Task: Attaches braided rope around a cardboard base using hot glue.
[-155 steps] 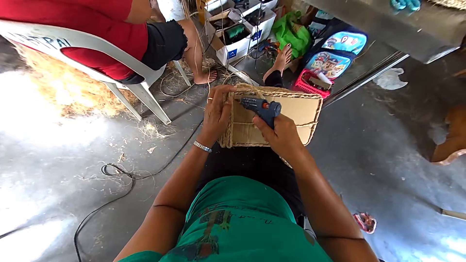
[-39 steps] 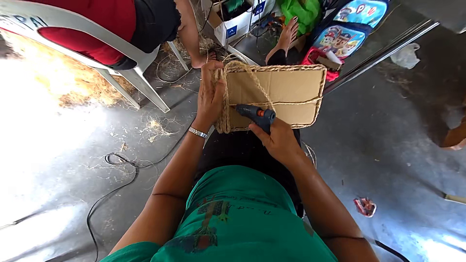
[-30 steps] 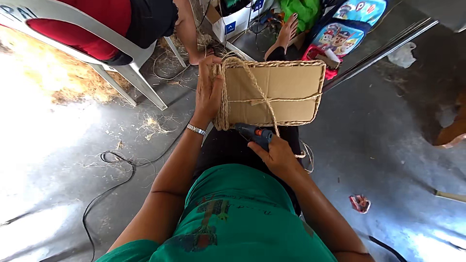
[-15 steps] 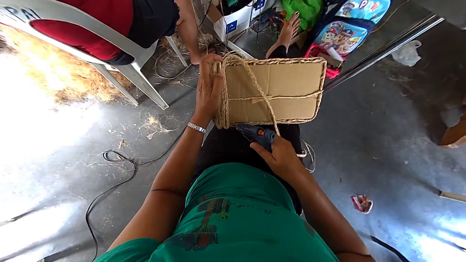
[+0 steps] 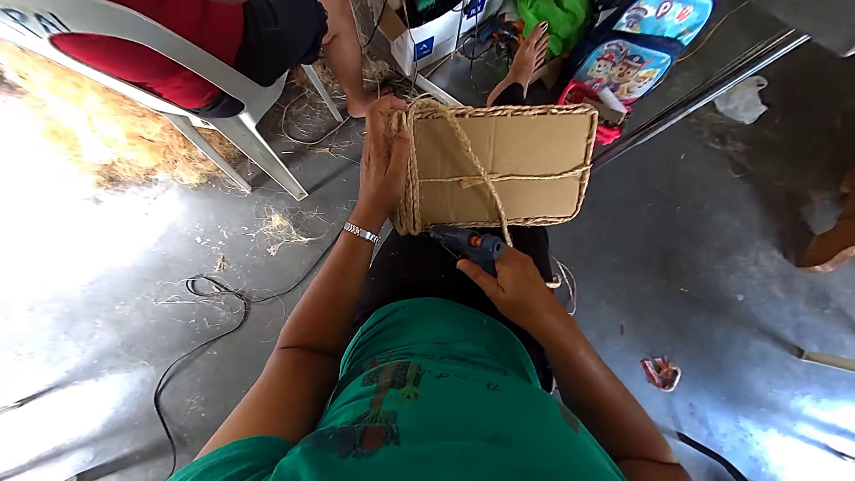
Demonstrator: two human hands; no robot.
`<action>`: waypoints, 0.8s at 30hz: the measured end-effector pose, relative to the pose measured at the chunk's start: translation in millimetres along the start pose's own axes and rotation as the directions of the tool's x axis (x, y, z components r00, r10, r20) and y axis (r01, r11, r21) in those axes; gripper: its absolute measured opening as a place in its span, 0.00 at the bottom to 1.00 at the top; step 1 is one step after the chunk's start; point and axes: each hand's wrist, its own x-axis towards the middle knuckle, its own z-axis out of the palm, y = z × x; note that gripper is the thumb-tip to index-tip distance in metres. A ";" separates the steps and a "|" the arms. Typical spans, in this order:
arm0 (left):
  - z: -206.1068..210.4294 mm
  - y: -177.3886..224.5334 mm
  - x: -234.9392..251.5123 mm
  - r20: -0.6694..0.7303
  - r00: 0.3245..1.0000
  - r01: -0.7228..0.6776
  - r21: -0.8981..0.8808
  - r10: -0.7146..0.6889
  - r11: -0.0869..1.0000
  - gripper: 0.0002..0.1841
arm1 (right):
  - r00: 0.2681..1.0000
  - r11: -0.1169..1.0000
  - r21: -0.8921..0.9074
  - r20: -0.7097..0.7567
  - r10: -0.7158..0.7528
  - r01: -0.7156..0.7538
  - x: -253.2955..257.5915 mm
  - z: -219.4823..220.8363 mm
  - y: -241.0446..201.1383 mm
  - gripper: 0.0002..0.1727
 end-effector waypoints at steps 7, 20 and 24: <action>-1.7 -3.0 -0.6 0.000 1.000 0.007 -0.018 -0.007 1.000 0.21 | 1.000 1.000 -0.003 -0.010 0.002 -0.002 -2.0 -2.6 1.4 0.27; -1.0 -0.7 -2.4 -0.003 1.000 -0.004 0.004 0.004 1.000 0.21 | 0.997 0.999 -0.014 -0.055 -0.052 0.051 6.8 -3.3 1.2 0.25; 1.3 6.8 -3.8 0.003 1.000 0.001 0.014 -0.001 1.000 0.21 | 0.992 0.998 -0.030 -0.110 -0.060 0.057 19.6 -6.0 -2.7 0.25</action>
